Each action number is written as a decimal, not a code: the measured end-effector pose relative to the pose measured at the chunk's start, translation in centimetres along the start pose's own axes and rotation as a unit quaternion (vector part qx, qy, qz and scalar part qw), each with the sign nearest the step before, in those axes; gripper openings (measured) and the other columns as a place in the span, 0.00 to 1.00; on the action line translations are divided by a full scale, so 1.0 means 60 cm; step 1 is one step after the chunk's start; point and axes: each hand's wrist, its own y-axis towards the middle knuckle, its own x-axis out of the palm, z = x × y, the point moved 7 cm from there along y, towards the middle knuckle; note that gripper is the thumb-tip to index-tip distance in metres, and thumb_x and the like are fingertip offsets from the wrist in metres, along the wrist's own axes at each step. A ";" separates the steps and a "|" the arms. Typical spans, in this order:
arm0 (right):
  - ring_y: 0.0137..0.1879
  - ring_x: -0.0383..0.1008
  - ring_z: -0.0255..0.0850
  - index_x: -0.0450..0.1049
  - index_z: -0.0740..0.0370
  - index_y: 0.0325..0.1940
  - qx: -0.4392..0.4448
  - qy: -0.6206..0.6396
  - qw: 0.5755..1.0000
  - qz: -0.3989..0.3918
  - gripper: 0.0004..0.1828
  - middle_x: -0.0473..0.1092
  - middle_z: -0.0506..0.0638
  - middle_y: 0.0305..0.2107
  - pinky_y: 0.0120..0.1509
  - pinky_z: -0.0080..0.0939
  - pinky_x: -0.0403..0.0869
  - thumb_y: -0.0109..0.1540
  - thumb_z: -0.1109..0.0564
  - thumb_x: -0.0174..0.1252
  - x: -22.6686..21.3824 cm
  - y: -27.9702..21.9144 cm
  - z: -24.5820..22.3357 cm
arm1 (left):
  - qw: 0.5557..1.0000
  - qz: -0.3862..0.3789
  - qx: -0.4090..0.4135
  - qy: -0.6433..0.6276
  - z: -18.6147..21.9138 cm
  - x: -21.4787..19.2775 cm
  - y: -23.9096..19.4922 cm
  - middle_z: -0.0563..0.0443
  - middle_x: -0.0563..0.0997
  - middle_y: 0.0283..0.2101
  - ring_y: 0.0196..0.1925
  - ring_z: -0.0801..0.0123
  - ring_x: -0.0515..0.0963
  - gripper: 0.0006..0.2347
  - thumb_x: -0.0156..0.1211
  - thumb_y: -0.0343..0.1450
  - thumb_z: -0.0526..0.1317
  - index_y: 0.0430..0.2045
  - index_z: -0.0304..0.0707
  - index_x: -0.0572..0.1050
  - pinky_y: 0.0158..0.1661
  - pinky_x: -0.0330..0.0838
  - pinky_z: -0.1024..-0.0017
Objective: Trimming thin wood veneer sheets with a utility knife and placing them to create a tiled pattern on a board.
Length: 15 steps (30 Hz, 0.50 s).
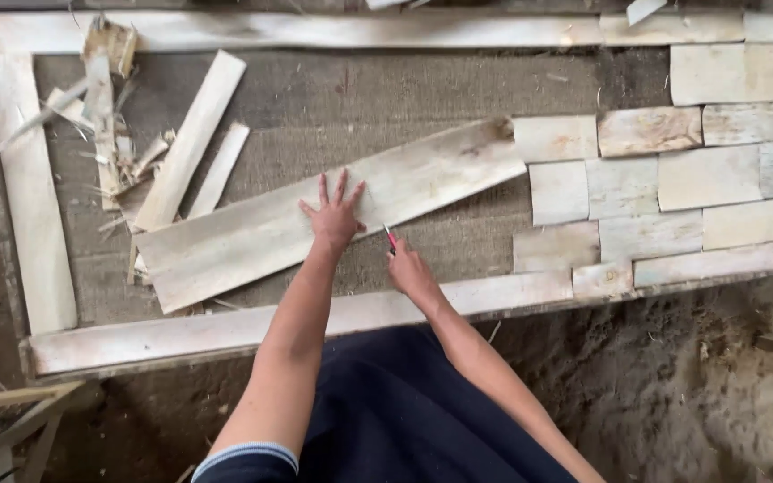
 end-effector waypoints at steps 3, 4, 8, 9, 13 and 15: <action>0.50 0.79 0.69 0.60 0.62 0.56 -0.002 -0.042 0.999 -0.024 0.19 0.75 0.74 0.41 0.49 0.64 0.76 0.72 0.44 0.38 0.019 0.008 0.000 | 1.000 0.007 -0.001 0.013 0.003 -0.002 0.009 0.67 0.31 0.80 0.79 0.45 0.24 0.42 0.68 0.65 0.59 0.73 0.79 0.47 0.59 0.42 0.13; 0.50 0.79 0.69 0.60 0.62 0.56 -0.003 -0.043 0.999 -0.026 0.19 0.75 0.74 0.41 0.49 0.64 0.76 0.72 0.44 0.38 0.020 0.007 0.000 | 1.000 0.005 -0.003 0.013 0.002 -0.002 0.008 0.67 0.31 0.80 0.79 0.45 0.24 0.42 0.68 0.65 0.59 0.73 0.79 0.47 0.59 0.42 0.13; 0.48 0.79 0.72 0.59 0.64 0.56 -0.017 -0.038 0.999 -0.015 0.19 0.75 0.77 0.40 0.48 0.66 0.76 0.72 0.46 0.38 0.017 -0.016 -0.010 | 1.000 -0.003 -0.002 -0.001 0.002 0.007 0.000 0.66 0.31 0.80 0.79 0.45 0.24 0.42 0.68 0.65 0.57 0.73 0.79 0.46 0.58 0.42 0.12; 0.48 0.78 0.72 0.59 0.65 0.56 -0.017 -0.034 0.999 -0.015 0.19 0.75 0.77 0.40 0.48 0.66 0.76 0.72 0.47 0.37 0.017 -0.027 -0.014 | 1.000 -0.010 -0.003 0.000 0.002 0.013 -0.004 0.67 0.30 0.80 0.79 0.46 0.24 0.42 0.68 0.65 0.57 0.73 0.79 0.46 0.58 0.42 0.12; 0.47 0.79 0.71 0.57 0.69 0.58 -0.035 -0.071 0.997 0.005 0.19 0.75 0.77 0.39 0.48 0.64 0.78 0.73 0.51 0.35 0.019 -0.024 -0.019 | 1.000 -0.001 -0.004 0.001 0.004 0.003 0.002 0.67 0.30 0.80 0.79 0.46 0.25 0.41 0.68 0.66 0.55 0.73 0.78 0.46 0.58 0.42 0.12; 0.47 0.79 0.72 0.58 0.70 0.58 -0.050 -0.081 0.995 0.009 0.18 0.75 0.78 0.38 0.48 0.66 0.77 0.73 0.52 0.36 0.023 -0.030 -0.014 | 1.000 -0.003 -0.004 -0.004 0.003 0.015 0.006 0.66 0.30 0.80 0.79 0.45 0.25 0.42 0.68 0.66 0.56 0.73 0.79 0.44 0.58 0.42 0.11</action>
